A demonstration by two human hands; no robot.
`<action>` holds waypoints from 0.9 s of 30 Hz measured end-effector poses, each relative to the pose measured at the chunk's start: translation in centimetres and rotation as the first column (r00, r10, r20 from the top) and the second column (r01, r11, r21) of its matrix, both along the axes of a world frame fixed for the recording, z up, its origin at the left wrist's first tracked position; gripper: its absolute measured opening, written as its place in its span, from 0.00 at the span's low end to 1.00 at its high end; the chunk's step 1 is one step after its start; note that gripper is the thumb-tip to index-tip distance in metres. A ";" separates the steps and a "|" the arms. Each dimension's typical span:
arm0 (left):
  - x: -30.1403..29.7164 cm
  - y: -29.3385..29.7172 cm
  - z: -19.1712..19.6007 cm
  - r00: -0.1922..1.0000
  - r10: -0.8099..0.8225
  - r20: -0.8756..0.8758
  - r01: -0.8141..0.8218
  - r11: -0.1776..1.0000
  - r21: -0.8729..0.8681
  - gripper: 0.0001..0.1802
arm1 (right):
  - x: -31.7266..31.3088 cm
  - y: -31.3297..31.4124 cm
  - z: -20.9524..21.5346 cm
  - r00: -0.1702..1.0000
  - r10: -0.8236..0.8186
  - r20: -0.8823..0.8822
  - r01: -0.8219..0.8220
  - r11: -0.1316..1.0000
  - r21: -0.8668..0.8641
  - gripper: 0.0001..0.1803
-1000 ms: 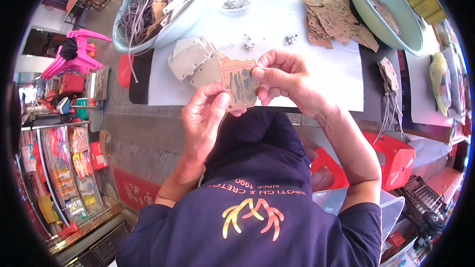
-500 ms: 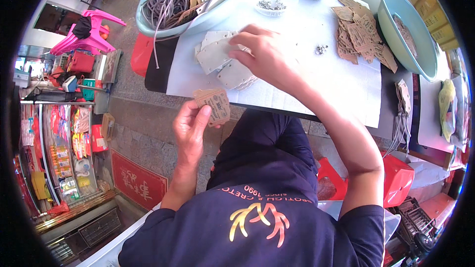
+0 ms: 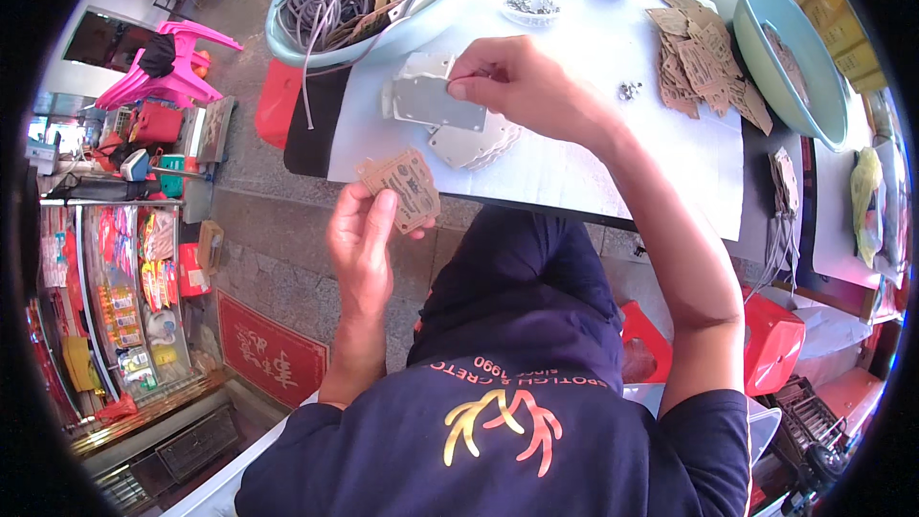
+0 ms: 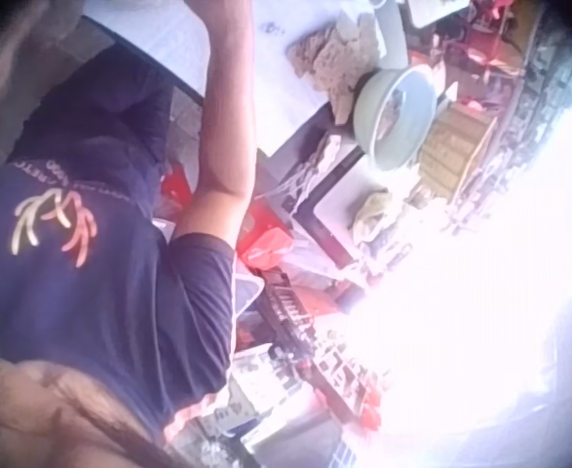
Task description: Manually thread cord through pre-cut garment/shoe labels and secure with small plastic fasteners.
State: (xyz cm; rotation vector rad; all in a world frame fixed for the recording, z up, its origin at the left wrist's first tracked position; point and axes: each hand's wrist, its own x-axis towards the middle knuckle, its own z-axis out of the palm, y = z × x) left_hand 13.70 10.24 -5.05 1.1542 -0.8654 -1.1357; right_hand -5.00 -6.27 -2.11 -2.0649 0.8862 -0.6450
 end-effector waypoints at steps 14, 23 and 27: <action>-3.8 -3.9 1.6 0.996 -0.074 -0.050 0.071 0.995 -0.071 0.10 | -4.3 6.4 -1.4 0.755 -0.456 0.472 -0.092 0.638 0.764 0.10; -4.7 -5.0 1.4 0.998 0.012 -0.060 -0.013 1.000 -0.003 0.14 | -5.2 7.2 -1.7 0.684 -0.516 0.515 -0.121 0.616 0.778 0.11; -3.9 -5.1 1.4 0.995 0.074 -0.074 -0.075 0.997 -0.011 0.15 | -5.2 7.2 -1.8 0.669 -0.540 0.510 -0.110 0.607 0.787 0.09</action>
